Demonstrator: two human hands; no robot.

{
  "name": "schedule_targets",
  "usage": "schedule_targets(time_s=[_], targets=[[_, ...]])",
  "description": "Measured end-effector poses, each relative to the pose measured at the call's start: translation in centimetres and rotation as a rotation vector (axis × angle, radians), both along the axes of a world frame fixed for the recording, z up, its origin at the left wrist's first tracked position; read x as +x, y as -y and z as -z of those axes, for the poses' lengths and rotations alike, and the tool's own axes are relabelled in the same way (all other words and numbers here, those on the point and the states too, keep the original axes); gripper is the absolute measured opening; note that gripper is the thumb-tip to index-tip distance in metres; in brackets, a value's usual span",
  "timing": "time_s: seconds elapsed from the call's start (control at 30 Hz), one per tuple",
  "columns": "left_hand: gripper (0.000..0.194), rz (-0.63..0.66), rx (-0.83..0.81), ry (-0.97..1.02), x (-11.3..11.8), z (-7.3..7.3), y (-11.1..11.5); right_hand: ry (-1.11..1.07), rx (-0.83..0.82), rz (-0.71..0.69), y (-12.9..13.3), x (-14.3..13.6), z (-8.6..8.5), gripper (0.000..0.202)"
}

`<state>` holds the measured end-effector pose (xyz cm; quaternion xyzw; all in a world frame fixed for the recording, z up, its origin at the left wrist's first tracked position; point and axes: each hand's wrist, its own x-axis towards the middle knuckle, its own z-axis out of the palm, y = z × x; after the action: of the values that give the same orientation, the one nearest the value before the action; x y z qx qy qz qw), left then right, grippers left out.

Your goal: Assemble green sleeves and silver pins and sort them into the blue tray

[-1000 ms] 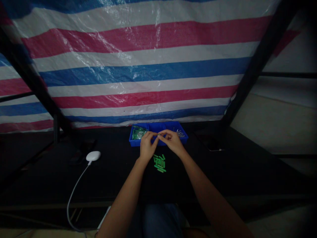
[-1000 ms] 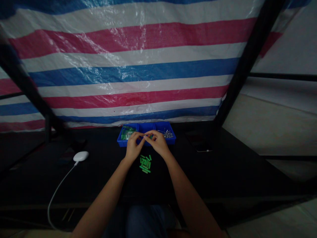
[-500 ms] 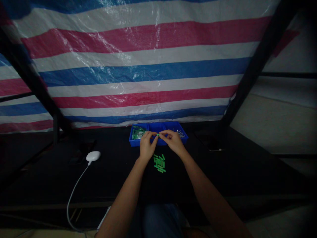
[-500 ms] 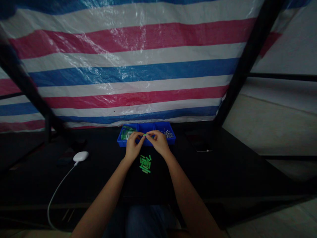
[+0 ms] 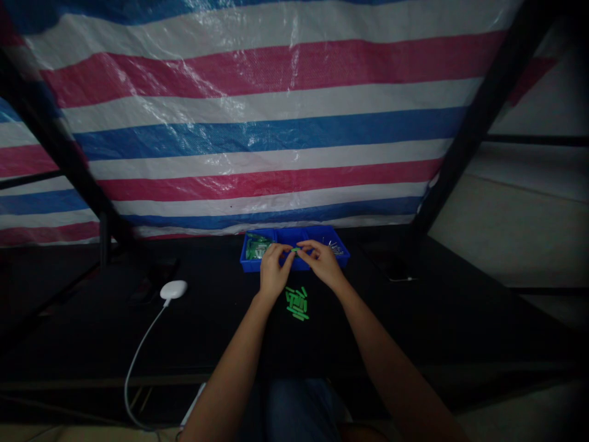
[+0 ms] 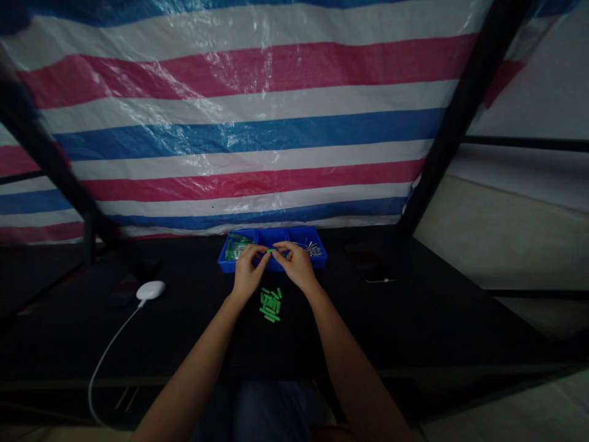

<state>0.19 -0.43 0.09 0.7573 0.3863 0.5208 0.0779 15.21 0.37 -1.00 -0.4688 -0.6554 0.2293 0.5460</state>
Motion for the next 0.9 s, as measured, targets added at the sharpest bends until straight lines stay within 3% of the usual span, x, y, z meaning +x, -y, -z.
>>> schedule_targets(time_s=[0.67, 0.9], targets=[[0.017, -0.023, -0.021, 0.013, -0.03, -0.10, 0.07, -0.023, 0.017, 0.032, -0.16, 0.15, -0.05, 0.028], [0.015, -0.025, -0.017, 0.019, -0.07, 0.02, -0.07, 0.233, 0.070, 0.184, 0.40, 0.41, -0.47, 0.023]])
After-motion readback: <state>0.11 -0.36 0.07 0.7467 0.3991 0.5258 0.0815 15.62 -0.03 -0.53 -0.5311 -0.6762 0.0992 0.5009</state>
